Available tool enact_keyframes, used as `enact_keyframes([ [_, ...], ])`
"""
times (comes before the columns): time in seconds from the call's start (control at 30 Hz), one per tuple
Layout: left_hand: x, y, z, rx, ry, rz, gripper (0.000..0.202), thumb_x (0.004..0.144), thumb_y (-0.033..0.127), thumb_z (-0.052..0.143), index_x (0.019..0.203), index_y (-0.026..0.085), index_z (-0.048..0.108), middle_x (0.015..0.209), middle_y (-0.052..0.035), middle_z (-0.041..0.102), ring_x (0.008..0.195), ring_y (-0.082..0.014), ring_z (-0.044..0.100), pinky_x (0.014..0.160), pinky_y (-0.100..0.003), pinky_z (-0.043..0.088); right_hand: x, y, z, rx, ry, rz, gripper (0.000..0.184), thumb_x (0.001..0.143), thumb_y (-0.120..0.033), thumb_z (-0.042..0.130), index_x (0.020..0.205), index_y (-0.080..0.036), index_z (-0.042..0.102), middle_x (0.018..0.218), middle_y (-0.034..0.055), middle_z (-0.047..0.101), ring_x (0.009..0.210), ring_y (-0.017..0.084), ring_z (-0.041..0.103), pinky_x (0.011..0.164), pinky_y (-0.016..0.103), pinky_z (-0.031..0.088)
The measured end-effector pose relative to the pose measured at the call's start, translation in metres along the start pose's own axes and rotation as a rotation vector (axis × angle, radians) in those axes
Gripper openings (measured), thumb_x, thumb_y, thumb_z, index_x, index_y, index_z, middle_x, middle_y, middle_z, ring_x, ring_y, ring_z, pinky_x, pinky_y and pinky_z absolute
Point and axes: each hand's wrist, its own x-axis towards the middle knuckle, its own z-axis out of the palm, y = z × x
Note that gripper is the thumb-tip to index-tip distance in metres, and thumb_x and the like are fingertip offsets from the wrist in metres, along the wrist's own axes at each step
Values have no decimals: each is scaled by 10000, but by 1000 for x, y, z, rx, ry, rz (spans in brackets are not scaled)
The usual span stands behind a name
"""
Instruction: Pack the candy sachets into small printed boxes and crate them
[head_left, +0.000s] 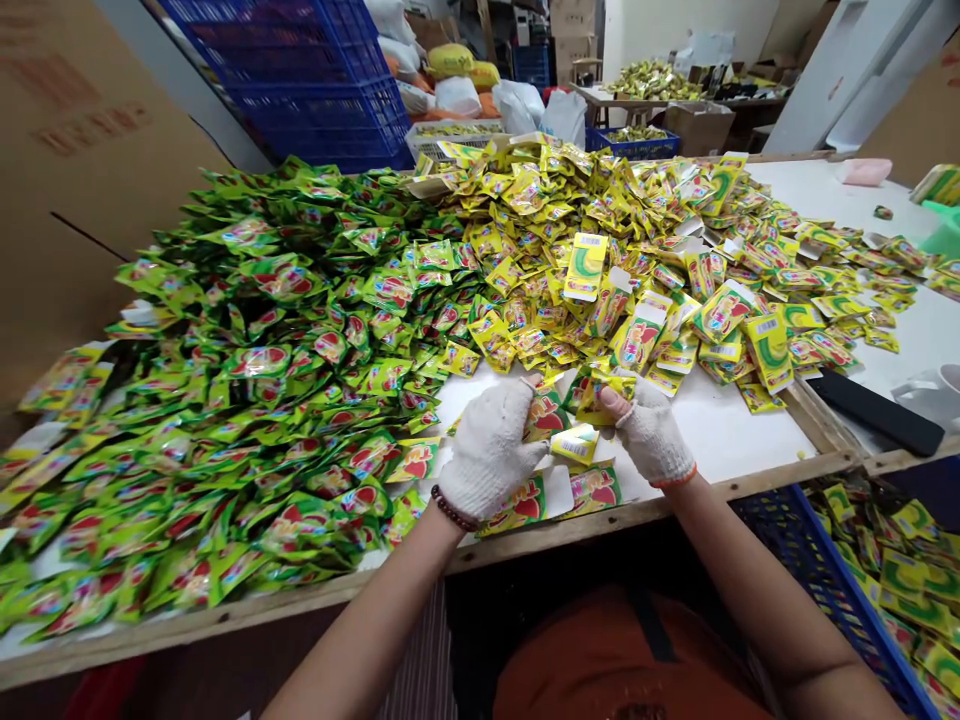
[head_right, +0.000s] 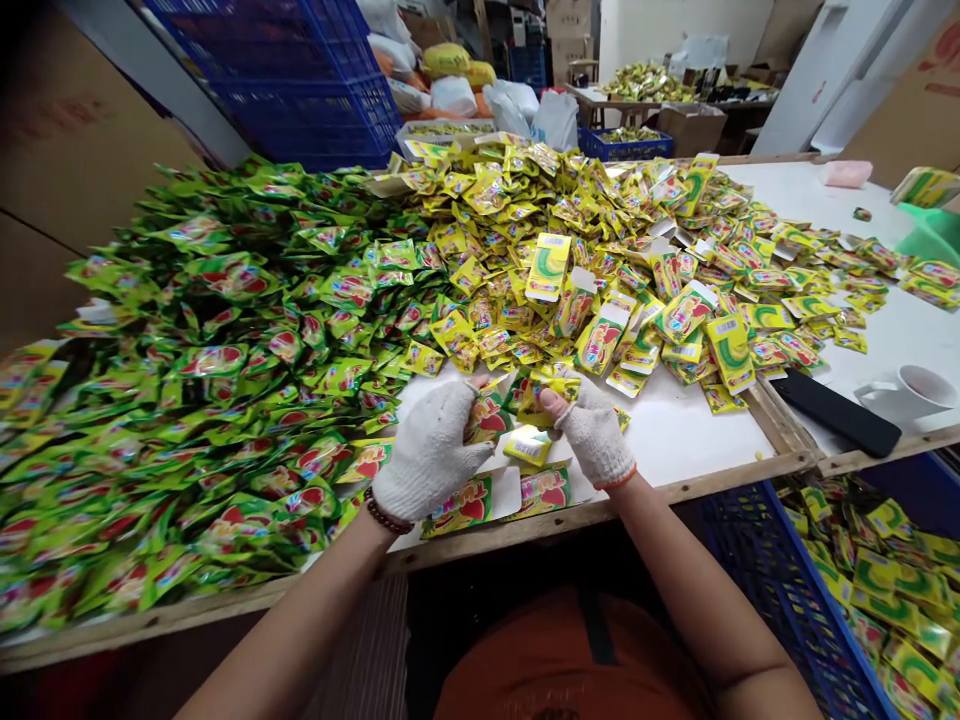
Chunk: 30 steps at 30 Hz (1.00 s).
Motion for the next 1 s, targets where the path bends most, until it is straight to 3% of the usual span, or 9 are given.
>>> enact_keyframes([
  [0.1, -2, -5, -1, -37, -39, 13, 585, 726, 232, 679, 1287, 170, 529, 1136, -121, 666, 1055, -300, 638, 922, -411, 513, 1, -4, -9, -66, -56, 45, 416, 803, -558, 689, 999, -199, 613, 804, 11, 640, 576, 121, 526, 480, 234, 442],
  [0.27, -6, 0, -8, 7, -121, 103, 503, 740, 303, 736, 1197, 174, 572, 1084, -128, 677, 1011, -311, 640, 857, -422, 519, 6, -18, -20, -438, -264, -26, 244, 803, -407, 682, 881, -180, 648, 789, 17, 673, 686, 155, 572, 606, 259, 460],
  [0.4, -7, 10, -6, 53, -152, 121, 503, 732, 211, 714, 1213, 156, 581, 1112, -149, 680, 1024, -330, 635, 872, -461, 521, 4, -22, -12, -681, -248, -122, 166, 821, -349, 652, 803, -185, 630, 756, 13, 649, 711, 162, 556, 657, 275, 423],
  [0.5, -9, 12, -3, 32, -127, 81, 526, 740, 238, 718, 1234, 135, 573, 1103, -152, 685, 1009, -320, 640, 881, -449, 528, -1, -23, -8, -648, -227, -160, 167, 858, -350, 602, 788, -200, 583, 735, 9, 626, 695, 161, 547, 642, 273, 402],
  [0.63, -13, 13, -5, 35, -70, 63, 528, 790, 285, 701, 1275, 135, 556, 1126, -153, 677, 1028, -320, 640, 888, -436, 527, -5, -26, -14, -630, -345, -88, 274, 918, -351, 500, 678, -222, 474, 601, -17, 535, 584, 139, 491, 568, 258, 355],
  [0.73, -15, 18, -3, 43, -69, 67, 544, 765, 260, 720, 1274, 154, 559, 1155, -151, 670, 1065, -328, 634, 914, -439, 517, -6, -29, -13, -795, -211, -231, 305, 879, -305, 561, 614, -214, 439, 625, -9, 492, 627, 140, 454, 607, 271, 331],
  [0.83, -15, 24, 1, 28, -64, 52, 594, 718, 223, 755, 1273, 145, 558, 1142, -152, 675, 1049, -331, 638, 898, -436, 522, -7, -30, -6, -853, -182, -273, 288, 855, -256, 593, 600, -204, 470, 633, -6, 486, 643, 140, 438, 622, 278, 312],
  [1.0, -13, 29, -2, 70, -93, -3, 571, 734, 238, 746, 1262, 134, 554, 1134, -155, 677, 1002, -325, 639, 866, -440, 534, -13, -33, -6, -671, -274, -139, 129, 845, -229, 609, 724, -184, 611, 692, -12, 571, 654, 122, 497, 613, 247, 362],
])
